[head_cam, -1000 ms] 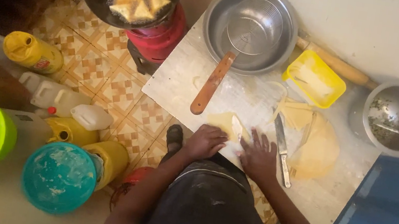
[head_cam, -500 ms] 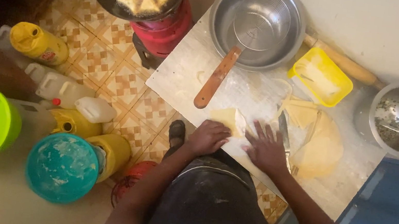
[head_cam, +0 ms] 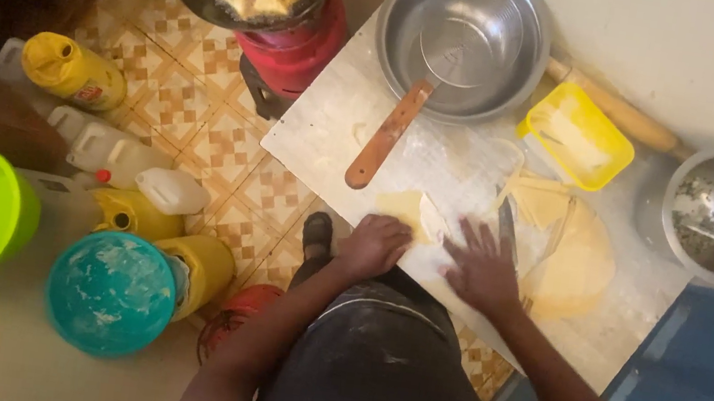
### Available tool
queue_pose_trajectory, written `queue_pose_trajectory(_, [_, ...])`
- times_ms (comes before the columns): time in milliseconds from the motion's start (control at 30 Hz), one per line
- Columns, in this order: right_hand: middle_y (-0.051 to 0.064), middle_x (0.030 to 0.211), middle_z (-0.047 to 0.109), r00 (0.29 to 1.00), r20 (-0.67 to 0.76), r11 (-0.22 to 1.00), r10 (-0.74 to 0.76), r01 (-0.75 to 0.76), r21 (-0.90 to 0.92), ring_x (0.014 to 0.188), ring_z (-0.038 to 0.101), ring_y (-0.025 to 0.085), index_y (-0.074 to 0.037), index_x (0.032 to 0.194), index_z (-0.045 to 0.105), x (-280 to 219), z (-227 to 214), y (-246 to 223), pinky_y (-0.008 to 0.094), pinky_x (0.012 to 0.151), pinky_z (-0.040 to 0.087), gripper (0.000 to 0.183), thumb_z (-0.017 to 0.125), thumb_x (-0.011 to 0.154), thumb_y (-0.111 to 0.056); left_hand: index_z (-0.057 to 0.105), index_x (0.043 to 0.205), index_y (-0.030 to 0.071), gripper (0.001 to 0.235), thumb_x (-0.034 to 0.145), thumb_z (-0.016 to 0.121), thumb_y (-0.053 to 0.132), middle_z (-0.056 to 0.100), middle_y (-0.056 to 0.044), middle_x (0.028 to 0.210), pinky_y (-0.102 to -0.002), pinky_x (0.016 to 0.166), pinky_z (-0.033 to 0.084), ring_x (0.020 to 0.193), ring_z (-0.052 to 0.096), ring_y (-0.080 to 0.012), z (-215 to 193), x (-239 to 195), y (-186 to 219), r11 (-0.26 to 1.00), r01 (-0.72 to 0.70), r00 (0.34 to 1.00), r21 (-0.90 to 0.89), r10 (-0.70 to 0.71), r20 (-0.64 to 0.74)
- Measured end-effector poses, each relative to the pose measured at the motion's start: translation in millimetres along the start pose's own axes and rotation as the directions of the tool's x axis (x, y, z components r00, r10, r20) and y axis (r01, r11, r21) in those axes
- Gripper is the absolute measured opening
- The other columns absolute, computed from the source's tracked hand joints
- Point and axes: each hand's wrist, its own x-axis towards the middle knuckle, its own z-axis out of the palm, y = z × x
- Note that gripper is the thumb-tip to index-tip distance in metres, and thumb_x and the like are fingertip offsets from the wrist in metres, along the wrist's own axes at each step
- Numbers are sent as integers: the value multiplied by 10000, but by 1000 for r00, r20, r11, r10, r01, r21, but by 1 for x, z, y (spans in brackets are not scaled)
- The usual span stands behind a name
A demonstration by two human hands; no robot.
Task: The person prepares samosas by rolling out dough on a floured surface, cutting it into triangular shapes, and folding them into cones. They then fill the cones with a green mixture using a spoon and seal the edges to form the pastry.
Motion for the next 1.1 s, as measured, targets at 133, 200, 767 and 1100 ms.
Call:
queue_pose_trajectory(133, [6, 1424, 344, 992, -115, 998, -60, 55, -41, 1226, 422, 302, -414, 1245, 447, 13, 18, -10, 521, 923, 342, 519, 467, 744, -544, 647, 980, 191, 205, 838, 557, 309, 620, 22, 999, -357, 810, 377, 1020, 541, -187, 11, -1, 0, 999, 11, 1000, 46, -11, 11])
queue_pose_trajectory(200, [-5, 1375, 411, 961, -252, 991, -117, 131, 36, 1196, 440, 292, -379, 1109, 563, 25, 22, -10, 476, 888, 360, 403, 426, 783, -572, 639, 999, 197, 196, 836, 569, 279, 608, 21, 1004, -345, 798, 382, 1013, 541, -185, 10, 1, 3, 998, 35, 999, 44, -34, -5])
queue_pose_trajectory(767, [-37, 1197, 541, 995, 41, 954, 86, -94, 283, 1237, 381, 259, -363, 1173, 569, 74, 22, 22, 434, 946, 325, 432, 458, 756, -348, 643, 927, 186, 140, 842, 563, 263, 598, 34, 980, -341, 811, 382, 990, 547, -161, 3, 4, 12, 992, 16, 1000, 123, -15, -16])
queue_pose_trajectory(1100, [44, 1110, 554, 964, -265, 988, -31, 70, 138, 1051, 526, 307, -350, 1051, 626, 39, 37, 24, 416, 808, 416, 382, 487, 703, -277, 644, 938, 175, 139, 838, 572, 239, 611, 22, 980, -338, 827, 366, 998, 545, -167, -8, 3, 18, 993, 43, 997, 107, -36, -62])
